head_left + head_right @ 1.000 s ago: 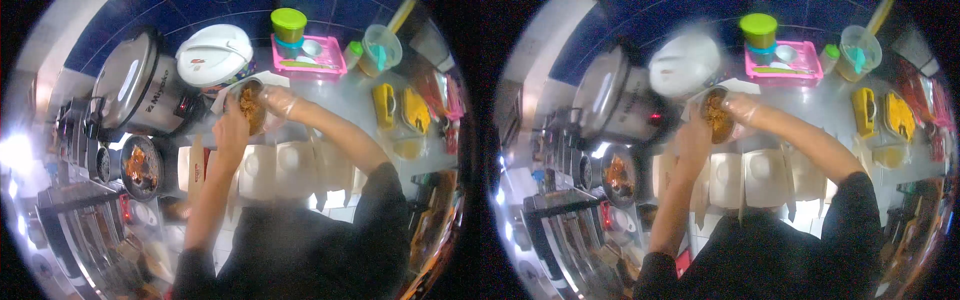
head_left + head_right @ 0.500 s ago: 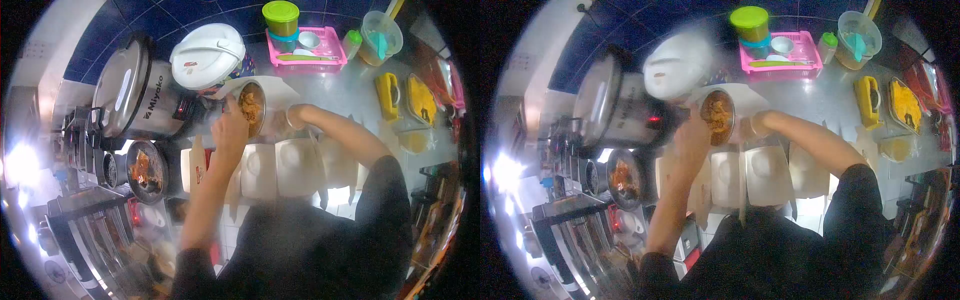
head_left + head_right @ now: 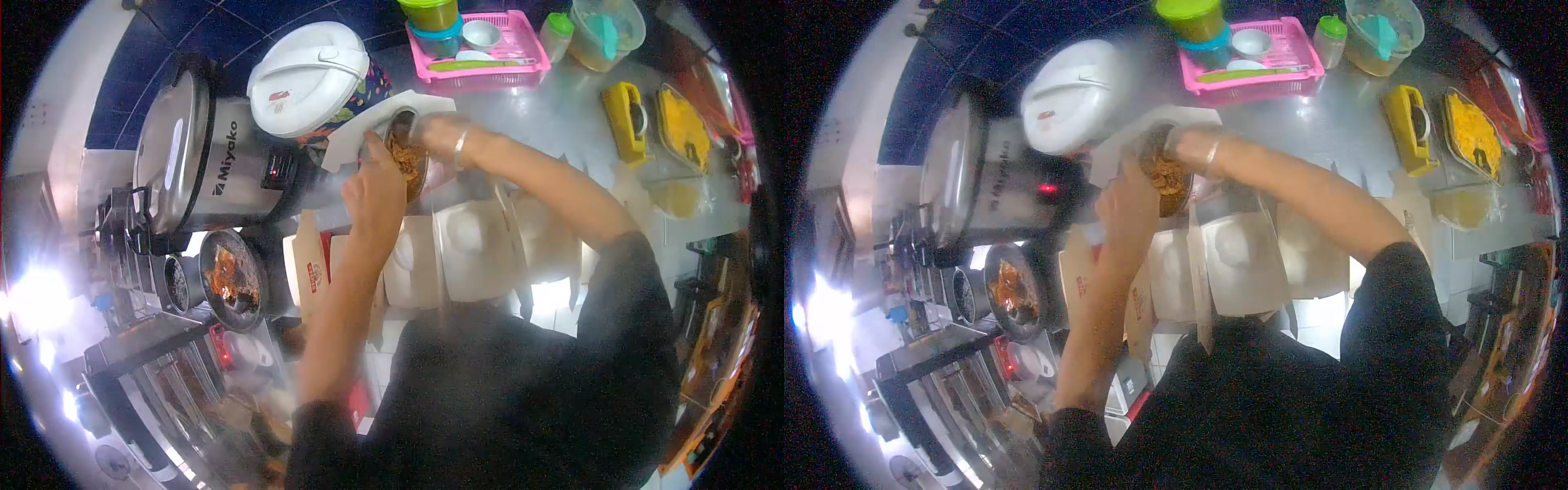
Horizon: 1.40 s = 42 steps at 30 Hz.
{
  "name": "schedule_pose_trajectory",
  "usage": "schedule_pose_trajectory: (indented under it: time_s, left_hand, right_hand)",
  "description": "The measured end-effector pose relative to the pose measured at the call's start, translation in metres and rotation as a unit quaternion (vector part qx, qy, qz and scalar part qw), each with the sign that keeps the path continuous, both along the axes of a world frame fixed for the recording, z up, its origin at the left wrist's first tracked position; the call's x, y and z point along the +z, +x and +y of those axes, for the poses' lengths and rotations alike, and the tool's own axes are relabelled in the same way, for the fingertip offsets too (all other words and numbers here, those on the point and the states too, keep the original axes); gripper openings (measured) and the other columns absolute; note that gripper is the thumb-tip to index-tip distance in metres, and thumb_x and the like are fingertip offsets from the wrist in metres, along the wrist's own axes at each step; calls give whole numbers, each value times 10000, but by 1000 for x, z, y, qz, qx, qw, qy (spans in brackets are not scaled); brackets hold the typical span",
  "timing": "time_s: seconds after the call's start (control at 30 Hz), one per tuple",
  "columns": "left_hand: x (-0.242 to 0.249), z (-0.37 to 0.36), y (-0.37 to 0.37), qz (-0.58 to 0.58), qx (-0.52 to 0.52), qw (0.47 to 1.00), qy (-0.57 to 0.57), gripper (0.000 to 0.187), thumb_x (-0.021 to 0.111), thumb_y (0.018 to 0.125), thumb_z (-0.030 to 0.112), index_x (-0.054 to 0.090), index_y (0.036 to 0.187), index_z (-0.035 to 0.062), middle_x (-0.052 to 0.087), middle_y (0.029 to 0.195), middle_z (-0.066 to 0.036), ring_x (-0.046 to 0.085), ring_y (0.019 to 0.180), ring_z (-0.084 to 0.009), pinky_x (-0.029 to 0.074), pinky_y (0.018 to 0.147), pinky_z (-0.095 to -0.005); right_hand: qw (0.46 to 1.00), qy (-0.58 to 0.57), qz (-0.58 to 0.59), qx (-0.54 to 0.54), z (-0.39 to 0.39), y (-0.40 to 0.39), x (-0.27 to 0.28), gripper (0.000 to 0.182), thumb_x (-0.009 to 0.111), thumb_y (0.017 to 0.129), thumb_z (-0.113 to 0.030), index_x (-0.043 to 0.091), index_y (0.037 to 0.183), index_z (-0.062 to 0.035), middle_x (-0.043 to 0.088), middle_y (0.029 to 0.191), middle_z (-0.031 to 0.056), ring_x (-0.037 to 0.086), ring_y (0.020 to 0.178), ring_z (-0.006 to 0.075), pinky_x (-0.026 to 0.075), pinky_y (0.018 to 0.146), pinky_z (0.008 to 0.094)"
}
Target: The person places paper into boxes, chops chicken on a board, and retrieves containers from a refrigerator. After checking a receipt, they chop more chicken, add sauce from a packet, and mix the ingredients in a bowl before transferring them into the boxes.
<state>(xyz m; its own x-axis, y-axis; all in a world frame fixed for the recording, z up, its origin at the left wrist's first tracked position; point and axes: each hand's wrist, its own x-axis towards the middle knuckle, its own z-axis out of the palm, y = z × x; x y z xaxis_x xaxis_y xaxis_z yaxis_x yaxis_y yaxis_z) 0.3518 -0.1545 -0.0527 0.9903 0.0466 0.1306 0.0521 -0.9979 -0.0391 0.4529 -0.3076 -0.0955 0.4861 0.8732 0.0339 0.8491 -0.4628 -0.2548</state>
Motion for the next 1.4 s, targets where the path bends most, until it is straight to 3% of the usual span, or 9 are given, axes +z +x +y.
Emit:
schedule_pose_trajectory:
  time_s: [0.5,0.57,0.6,0.67,0.73,1.0,1.1,1.17,1.4]
  left_hand:
    - [42,1,-11,118,52,991,-37,622,541,829,122,312,1388,-27,674,818,-253,676,763,-424,524,681,-508]
    - [43,1,-13,121,57,990,-46,643,542,825,124,299,1401,-23,673,810,-250,676,757,-421,525,678,-508]
    - [42,1,-14,106,39,992,-53,658,546,820,129,294,1409,-21,673,801,-245,676,748,-419,524,674,-511]
    - [42,2,-11,84,23,994,-61,673,550,816,134,288,1417,-18,673,792,-241,676,740,-417,524,670,-514]
    - [40,0,-6,84,18,994,-62,682,552,811,137,294,1422,-22,674,782,-232,675,701,-413,525,647,-515]
    - [15,5,24,-49,-54,997,-36,615,561,805,152,411,1388,29,653,643,-156,652,530,-330,524,494,-445]
    - [6,10,36,-95,-96,990,-44,607,570,809,165,424,1389,59,631,592,-122,632,486,-307,515,466,-430]
    - [1,9,38,-112,-119,985,-52,612,576,810,170,421,1394,72,620,575,-106,621,467,-299,511,458,-430]
    - [-29,-8,42,-149,-137,977,-74,656,589,796,151,389,1417,75,612,586,-95,599,441,-284,494,422,-409]
  right_hand:
    - [972,-221,11,76,-19,-11,-54,341,545,847,-281,639,1106,-82,682,1008,161,655,946,305,499,861,426]
    - [725,-320,-588,165,-28,-37,-8,228,641,778,-199,696,951,-60,698,929,153,677,862,287,545,739,423]
    - [721,-321,-590,170,-26,-32,-25,228,641,778,-199,696,951,-60,698,929,153,677,862,287,545,739,423]
    - [960,-132,-225,98,-21,-13,-75,195,628,762,-156,685,910,-43,690,870,174,677,810,290,545,706,412]
    - [985,-95,-110,88,-20,-8,-79,201,617,763,-149,681,919,-40,686,879,170,675,805,290,544,703,414]
    - [992,-31,94,79,-26,-14,25,191,636,755,-146,683,911,-46,690,928,146,664,843,317,531,699,426]
    - [940,-265,-138,167,-38,-4,50,213,666,738,-160,688,910,-35,690,896,173,658,862,337,529,713,435]
    - [960,-69,224,-155,-51,-6,69,343,677,715,-78,670,1056,-49,671,972,180,637,952,345,504,808,391]
    - [971,-103,121,-179,-61,3,46,256,615,784,-123,640,1009,-4,650,975,207,627,885,390,509,792,441]
